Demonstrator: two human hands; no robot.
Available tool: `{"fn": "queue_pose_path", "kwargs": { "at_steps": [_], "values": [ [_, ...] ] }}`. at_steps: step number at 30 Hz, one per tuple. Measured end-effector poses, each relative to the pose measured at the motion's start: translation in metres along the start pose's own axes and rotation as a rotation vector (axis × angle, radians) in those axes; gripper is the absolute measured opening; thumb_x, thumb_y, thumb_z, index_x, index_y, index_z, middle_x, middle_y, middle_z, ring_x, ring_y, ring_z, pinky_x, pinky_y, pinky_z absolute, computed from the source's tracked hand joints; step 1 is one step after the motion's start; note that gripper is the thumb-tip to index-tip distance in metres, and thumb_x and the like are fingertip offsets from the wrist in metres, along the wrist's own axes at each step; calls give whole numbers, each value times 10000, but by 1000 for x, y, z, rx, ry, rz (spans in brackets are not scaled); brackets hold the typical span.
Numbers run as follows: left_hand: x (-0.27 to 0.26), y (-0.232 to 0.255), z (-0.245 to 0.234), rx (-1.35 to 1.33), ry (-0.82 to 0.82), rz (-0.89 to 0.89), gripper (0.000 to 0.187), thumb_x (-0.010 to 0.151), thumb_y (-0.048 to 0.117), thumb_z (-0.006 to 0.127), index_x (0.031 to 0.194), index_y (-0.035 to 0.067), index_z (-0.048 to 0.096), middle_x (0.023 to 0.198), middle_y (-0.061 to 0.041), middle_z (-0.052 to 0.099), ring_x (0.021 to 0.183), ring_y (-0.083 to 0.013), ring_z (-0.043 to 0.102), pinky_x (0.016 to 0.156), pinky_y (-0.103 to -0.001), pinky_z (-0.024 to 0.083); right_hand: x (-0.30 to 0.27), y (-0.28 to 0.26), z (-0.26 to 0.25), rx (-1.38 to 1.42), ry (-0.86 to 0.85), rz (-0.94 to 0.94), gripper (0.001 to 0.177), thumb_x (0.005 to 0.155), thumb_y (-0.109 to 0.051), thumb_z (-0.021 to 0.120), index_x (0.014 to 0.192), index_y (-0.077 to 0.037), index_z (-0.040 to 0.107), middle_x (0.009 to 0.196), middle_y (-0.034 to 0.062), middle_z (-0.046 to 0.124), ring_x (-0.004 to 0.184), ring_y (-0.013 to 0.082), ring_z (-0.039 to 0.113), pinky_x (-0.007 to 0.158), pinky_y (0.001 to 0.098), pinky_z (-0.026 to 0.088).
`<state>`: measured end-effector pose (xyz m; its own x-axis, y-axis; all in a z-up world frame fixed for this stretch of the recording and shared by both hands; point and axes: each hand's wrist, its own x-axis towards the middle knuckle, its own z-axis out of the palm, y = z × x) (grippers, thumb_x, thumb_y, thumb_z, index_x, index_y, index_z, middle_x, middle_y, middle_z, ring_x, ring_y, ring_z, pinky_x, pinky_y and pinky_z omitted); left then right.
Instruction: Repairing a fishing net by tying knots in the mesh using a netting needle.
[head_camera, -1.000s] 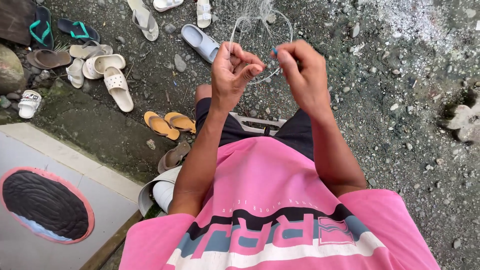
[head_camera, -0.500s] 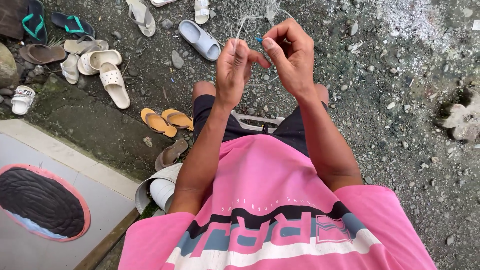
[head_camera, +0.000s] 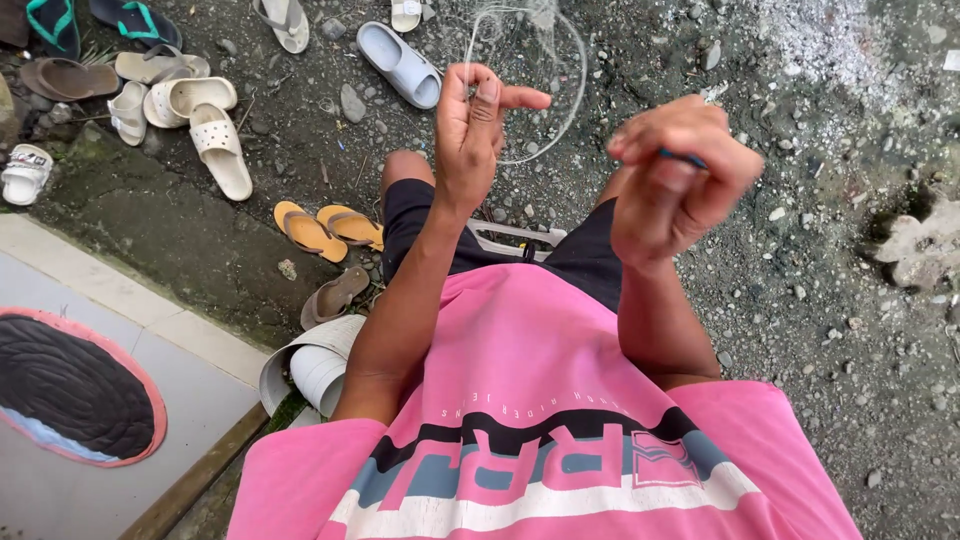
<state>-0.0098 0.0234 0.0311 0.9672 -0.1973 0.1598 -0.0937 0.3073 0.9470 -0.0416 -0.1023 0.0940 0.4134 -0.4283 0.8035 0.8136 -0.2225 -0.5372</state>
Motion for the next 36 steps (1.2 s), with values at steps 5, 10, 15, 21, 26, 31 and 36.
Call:
{"fn": "queue_pose_path", "kwargs": {
  "at_steps": [5, 10, 15, 21, 26, 31, 36],
  "values": [
    [-1, -2, 2, 103, 22, 17, 214, 1003, 334, 369, 909, 141, 359, 890, -108, 709, 430, -40, 239, 394, -183, 209, -22, 9, -36, -713, -696, 365, 197, 998, -149, 584, 1170, -55, 563, 979, 120, 604, 856, 255, 588, 696, 371, 447],
    [-5, 1, -1, 272, 31, 91, 257, 1013, 343, 335, 948, 99, 386, 842, -89, 700, 840, -183, 653, 850, -329, 452, -39, 1, -34, -767, -846, 328, 83, 994, -132, 576, 996, -80, 641, 883, 60, 681, 717, 230, 635, 553, 338, 433],
    [-8, -1, -4, 303, 38, 94, 261, 1015, 332, 325, 948, 87, 386, 831, -88, 705, 840, -209, 688, 827, -323, 461, -51, 0, -34, -657, -868, 284, 66, 973, -68, 597, 1014, -29, 630, 813, 80, 638, 694, 238, 603, 589, 345, 445],
    [-12, -5, -3, 312, 33, 95, 259, 1013, 334, 314, 923, 97, 370, 816, -87, 705, 796, -182, 647, 808, -313, 420, -71, 3, -40, -583, -901, 288, 192, 890, 29, 616, 1068, -40, 635, 767, 86, 617, 653, 261, 583, 612, 350, 465],
    [-17, -10, -3, 264, 31, 76, 244, 1013, 318, 322, 936, 92, 373, 816, -111, 698, 808, -199, 668, 811, -311, 477, -77, 3, -43, -535, -928, 317, 271, 838, 74, 588, 1086, -33, 612, 728, 85, 583, 624, 268, 556, 564, 353, 438],
    [-19, -11, -3, 274, 22, 87, 248, 1017, 322, 316, 946, 91, 371, 821, -108, 701, 807, -199, 670, 808, -308, 466, -76, 3, -46, -477, -968, 348, 347, 781, 101, 563, 1106, -16, 588, 768, 106, 597, 652, 296, 563, 580, 365, 444],
    [-19, -12, -2, 243, 9, 76, 249, 1018, 326, 320, 961, 90, 376, 834, -116, 697, 827, -212, 680, 822, -314, 490, -77, 4, -49, -455, -977, 349, 317, 820, 86, 536, 1118, -5, 590, 771, 109, 594, 640, 295, 556, 564, 369, 436]
  ]
}}
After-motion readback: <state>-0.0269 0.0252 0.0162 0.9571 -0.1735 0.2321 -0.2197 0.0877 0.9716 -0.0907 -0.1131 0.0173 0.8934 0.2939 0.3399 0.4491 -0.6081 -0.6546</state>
